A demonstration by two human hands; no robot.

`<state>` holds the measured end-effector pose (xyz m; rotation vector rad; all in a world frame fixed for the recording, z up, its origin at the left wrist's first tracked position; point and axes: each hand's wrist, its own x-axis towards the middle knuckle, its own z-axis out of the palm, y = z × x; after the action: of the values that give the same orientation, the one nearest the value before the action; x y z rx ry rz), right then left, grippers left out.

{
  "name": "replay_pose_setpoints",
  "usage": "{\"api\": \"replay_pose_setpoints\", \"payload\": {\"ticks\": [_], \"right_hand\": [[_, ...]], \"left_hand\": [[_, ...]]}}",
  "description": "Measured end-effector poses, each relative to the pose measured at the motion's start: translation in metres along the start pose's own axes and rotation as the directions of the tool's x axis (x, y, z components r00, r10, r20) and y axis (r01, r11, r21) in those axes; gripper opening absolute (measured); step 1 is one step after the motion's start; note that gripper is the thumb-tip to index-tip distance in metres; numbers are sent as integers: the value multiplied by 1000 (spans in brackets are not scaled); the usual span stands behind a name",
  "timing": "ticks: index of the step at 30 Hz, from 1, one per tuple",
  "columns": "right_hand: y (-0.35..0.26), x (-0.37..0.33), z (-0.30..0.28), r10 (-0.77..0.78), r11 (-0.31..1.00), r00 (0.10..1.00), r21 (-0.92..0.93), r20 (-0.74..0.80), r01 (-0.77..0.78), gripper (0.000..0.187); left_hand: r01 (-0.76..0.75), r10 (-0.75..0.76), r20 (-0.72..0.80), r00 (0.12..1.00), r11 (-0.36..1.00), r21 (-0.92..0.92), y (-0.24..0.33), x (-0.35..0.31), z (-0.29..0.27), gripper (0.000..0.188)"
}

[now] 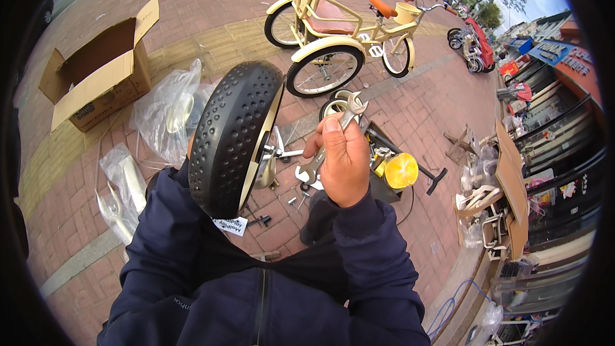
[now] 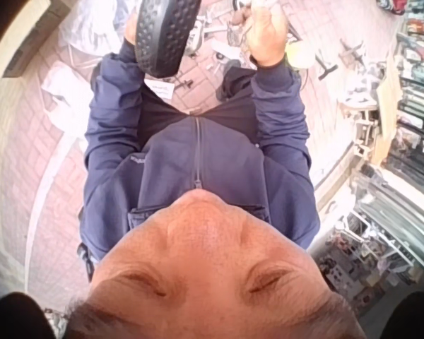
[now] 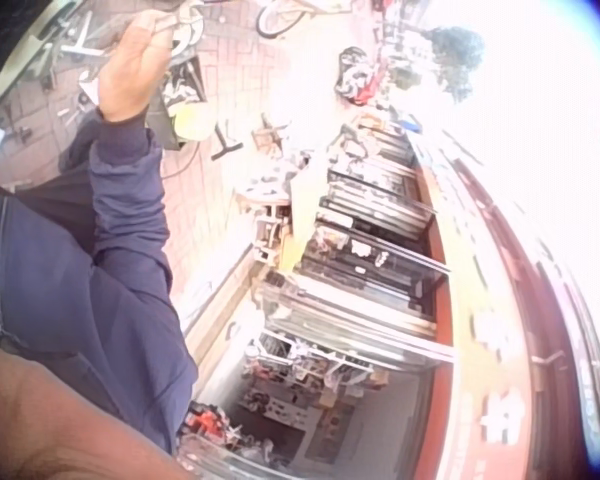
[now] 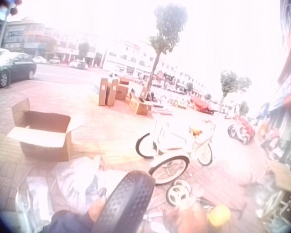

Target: The person assembles a wheel by inserting an axle, adding washers and nuts, and tightening them with a wrench. They repeat the process for a second wheel, handling small parts and tools on the ground.

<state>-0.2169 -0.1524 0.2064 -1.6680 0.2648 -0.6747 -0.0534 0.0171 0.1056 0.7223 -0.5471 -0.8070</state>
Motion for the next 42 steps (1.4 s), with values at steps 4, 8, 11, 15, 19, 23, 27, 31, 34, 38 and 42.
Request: {"api": "replay_pose_setpoints", "payload": {"ticks": [4, 8, 11, 15, 19, 23, 27, 31, 34, 38, 42], "right_hand": [[-4, -8, 6, 81, 993, 994, -92, 80, -73, 29], [-3, -23, 12, 452, 868, 836, -371, 311, -331, 20], [-4, -31, 19, 404, 894, 863, -332, 303, -302, 17], [-21, -28, 16, 225, 971, 972, -95, 62, -218, 22], [-27, -5, 16, 72, 984, 997, 162, -15, -69, 26], [-18, 14, 21, 113, 976, 992, 180, 52, -121, 30], [-10, 25, 18, 186, 965, 977, 166, 108, -202, 32], [-4, 36, 13, 289, 931, 935, 166, 204, -324, 35], [4, 43, 11, 365, 887, 881, 175, 301, -427, 40], [12, 44, 7, 480, 770, 778, 229, 405, -595, 40], [17, 43, 6, 534, 732, 735, 208, 418, -649, 38]], "left_hand": [[-1, 5, 31, 1000, 992, -122, 4, -3, 2, 78], [-113, 107, 85, 991, 991, 65, 1, 0, -11, 79], [-154, 141, 146, 979, 984, 86, 2, 0, -20, 80], [-82, 101, 161, 982, 989, -120, -2, -5, -16, 78], [-48, 82, 179, 981, 982, -185, -3, -6, -13, 76], [-89, 123, 193, 973, 980, -180, -4, 0, -16, 74], [-54, 116, 227, 967, 963, -264, -5, 0, -22, 69], [-23, 73, 217, 973, 974, -225, -9, 5, -32, 60], [-12, 46, 172, 984, 980, -197, -12, 9, -34, 55], [-55, 71, 96, 993, 986, -155, -13, 3, -23, 56], [-12, 16, 115, 993, 999, -37, -3, 0, -19, 59]]}}
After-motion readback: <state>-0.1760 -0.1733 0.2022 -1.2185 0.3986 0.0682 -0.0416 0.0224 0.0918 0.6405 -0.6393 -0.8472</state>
